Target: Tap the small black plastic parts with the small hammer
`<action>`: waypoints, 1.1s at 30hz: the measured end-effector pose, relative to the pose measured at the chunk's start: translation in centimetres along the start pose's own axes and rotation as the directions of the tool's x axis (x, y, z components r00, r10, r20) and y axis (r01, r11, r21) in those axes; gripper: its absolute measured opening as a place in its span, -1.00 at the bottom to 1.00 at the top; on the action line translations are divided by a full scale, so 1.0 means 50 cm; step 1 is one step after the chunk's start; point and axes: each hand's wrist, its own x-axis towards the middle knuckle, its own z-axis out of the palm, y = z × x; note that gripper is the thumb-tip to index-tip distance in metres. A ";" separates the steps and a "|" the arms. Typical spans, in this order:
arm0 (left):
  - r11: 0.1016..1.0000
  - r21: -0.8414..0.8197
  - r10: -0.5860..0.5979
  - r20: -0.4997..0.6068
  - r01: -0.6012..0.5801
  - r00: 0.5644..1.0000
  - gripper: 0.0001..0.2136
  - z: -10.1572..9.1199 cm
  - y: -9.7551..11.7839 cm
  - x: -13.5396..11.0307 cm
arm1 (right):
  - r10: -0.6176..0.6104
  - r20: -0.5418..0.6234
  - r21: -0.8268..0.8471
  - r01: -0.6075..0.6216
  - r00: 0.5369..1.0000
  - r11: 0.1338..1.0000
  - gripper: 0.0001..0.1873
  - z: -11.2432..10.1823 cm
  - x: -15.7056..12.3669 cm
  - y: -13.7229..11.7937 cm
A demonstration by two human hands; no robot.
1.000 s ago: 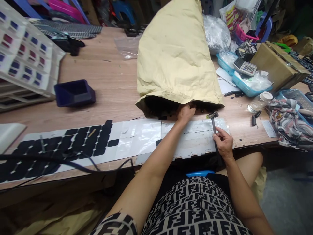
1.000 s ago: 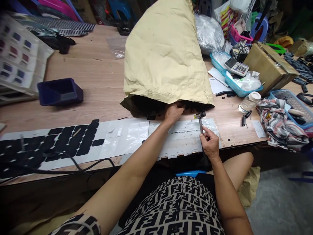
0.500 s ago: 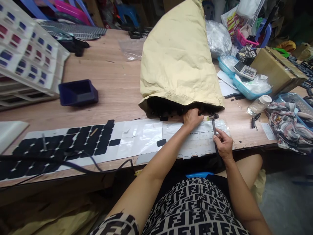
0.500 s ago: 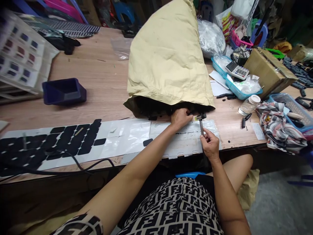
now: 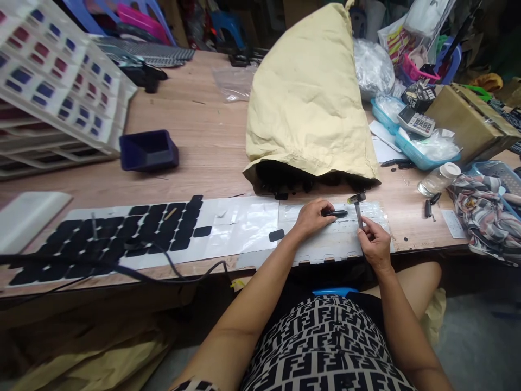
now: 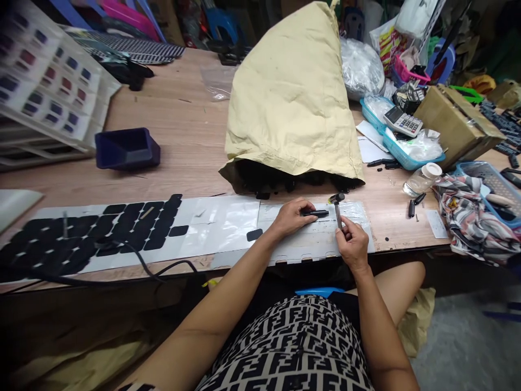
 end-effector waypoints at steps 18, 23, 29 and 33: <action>0.999 -0.030 0.040 -0.042 -0.041 0.998 -0.88 0.008 -0.011 0.006 | -0.378 0.133 -0.274 0.401 0.916 0.874 -0.58 0.001 -0.021 -0.050; 0.999 -0.040 0.031 -0.028 -0.032 0.999 -0.86 0.006 -0.010 0.005 | -0.305 0.036 -0.260 0.303 0.952 0.917 -0.60 -0.015 -0.019 -0.050; 0.998 -0.054 0.026 -0.027 -0.027 0.999 -0.87 0.004 -0.007 0.003 | -0.275 0.059 -0.230 0.281 0.960 0.932 -0.62 -0.024 -0.021 -0.037; 0.998 -0.053 0.031 -0.030 -0.032 0.999 -0.87 0.008 -0.011 0.003 | -0.176 0.018 -0.146 0.177 0.984 0.973 -0.61 -0.025 -0.010 -0.026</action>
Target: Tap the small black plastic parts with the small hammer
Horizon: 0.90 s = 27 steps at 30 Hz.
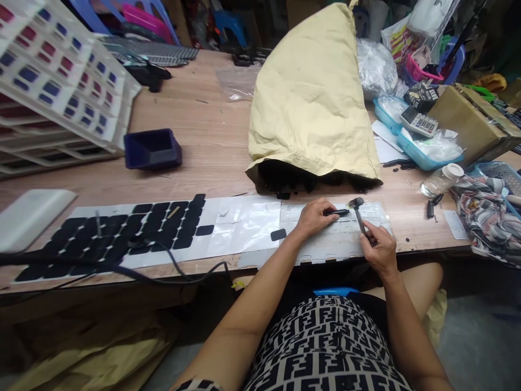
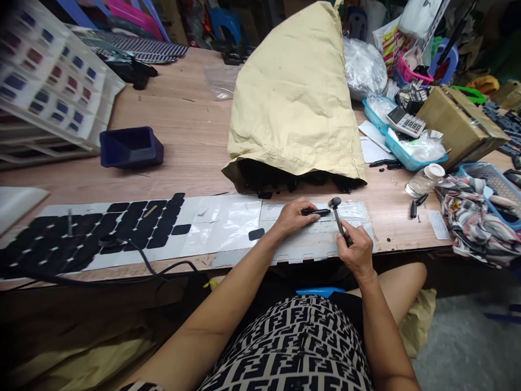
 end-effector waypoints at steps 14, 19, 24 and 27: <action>0.815 -0.514 0.167 0.650 0.267 0.742 -0.69 0.001 0.135 -0.168 | 0.385 0.046 0.444 -0.364 0.922 0.818 -0.57 0.008 0.026 0.035; 0.893 -0.273 -0.035 0.750 0.357 0.660 -0.73 0.124 0.067 -0.234 | 0.380 0.038 0.453 -0.355 0.924 0.818 -0.59 0.011 0.025 0.037; 0.841 0.070 -0.473 0.574 0.536 0.668 -0.66 0.197 -0.034 -0.232 | 0.367 0.047 0.438 -0.349 0.929 0.828 -0.59 0.013 0.019 0.040; 0.848 0.145 -0.499 0.542 0.510 0.676 -0.61 0.195 -0.040 -0.232 | 0.360 0.046 0.434 -0.343 0.932 0.833 -0.58 0.015 0.016 0.041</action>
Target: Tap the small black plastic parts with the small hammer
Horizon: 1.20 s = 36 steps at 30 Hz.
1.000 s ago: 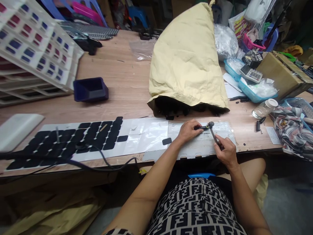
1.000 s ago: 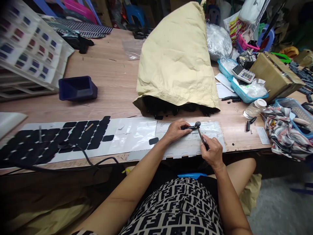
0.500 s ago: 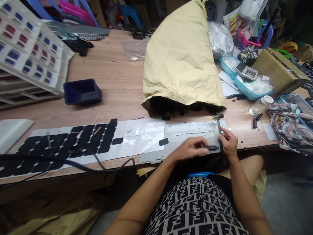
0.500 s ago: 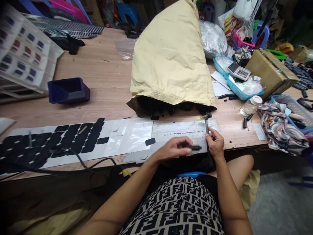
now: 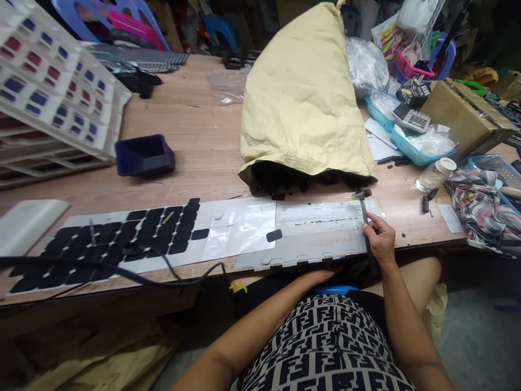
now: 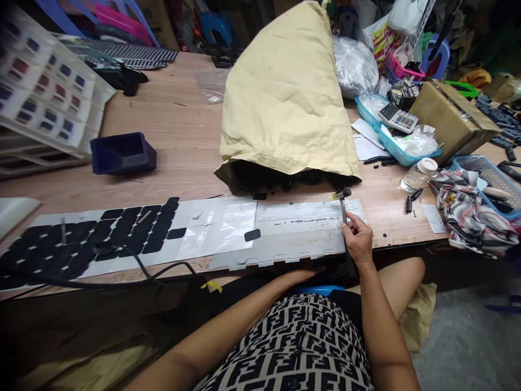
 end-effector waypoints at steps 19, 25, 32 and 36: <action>0.872 0.487 0.350 -0.556 -0.045 0.754 -0.62 -0.390 0.229 0.038 | -0.084 0.041 -0.162 0.089 0.996 0.983 -0.56 0.001 -0.003 0.001; 0.830 0.555 0.310 -0.539 0.053 0.783 -0.66 -0.392 0.218 0.094 | -0.097 0.045 -0.193 0.104 0.994 0.976 -0.57 0.001 -0.005 -0.001; 0.804 0.591 0.333 -0.531 0.059 0.779 -0.73 -0.373 0.217 0.049 | -0.089 0.042 -0.197 0.096 0.995 0.976 -0.58 0.001 -0.006 -0.004; 0.818 0.551 0.475 -0.481 -0.167 0.737 -0.79 -0.332 0.188 -0.009 | -0.089 0.039 -0.203 0.096 0.995 0.974 -0.57 0.000 -0.009 -0.006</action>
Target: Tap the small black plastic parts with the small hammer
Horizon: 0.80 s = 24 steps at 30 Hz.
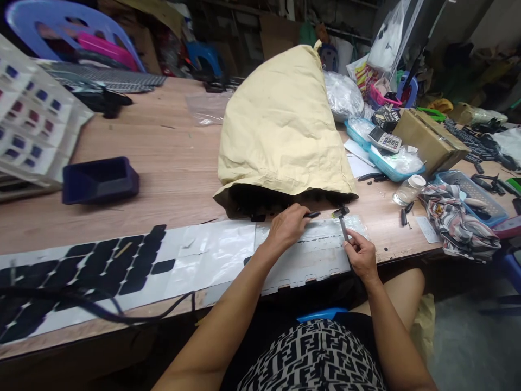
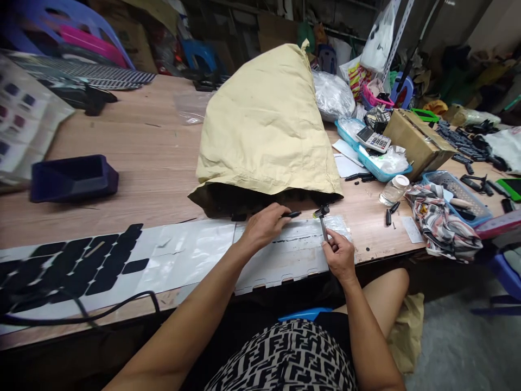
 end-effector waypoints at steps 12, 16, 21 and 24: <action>0.929 -0.369 0.017 -0.033 -0.028 0.999 -0.81 0.074 -0.013 -0.054 | -0.064 -0.017 -0.055 0.063 0.998 0.997 -0.58 -0.003 -0.005 -0.005; 0.924 -0.380 0.013 -0.044 -0.028 0.999 -0.82 0.074 -0.012 -0.053 | -0.157 0.009 -0.111 0.157 0.988 0.981 -0.60 -0.003 -0.029 -0.032; 0.917 -0.398 0.002 -0.052 -0.022 0.999 -0.83 0.077 -0.011 -0.054 | -0.282 0.123 -0.170 0.300 0.952 0.939 -0.59 0.005 -0.046 -0.062; 0.910 -0.413 0.001 -0.063 -0.027 0.998 -0.84 0.077 -0.011 -0.054 | -0.379 0.143 -0.232 0.403 0.915 0.886 -0.59 0.011 -0.048 -0.063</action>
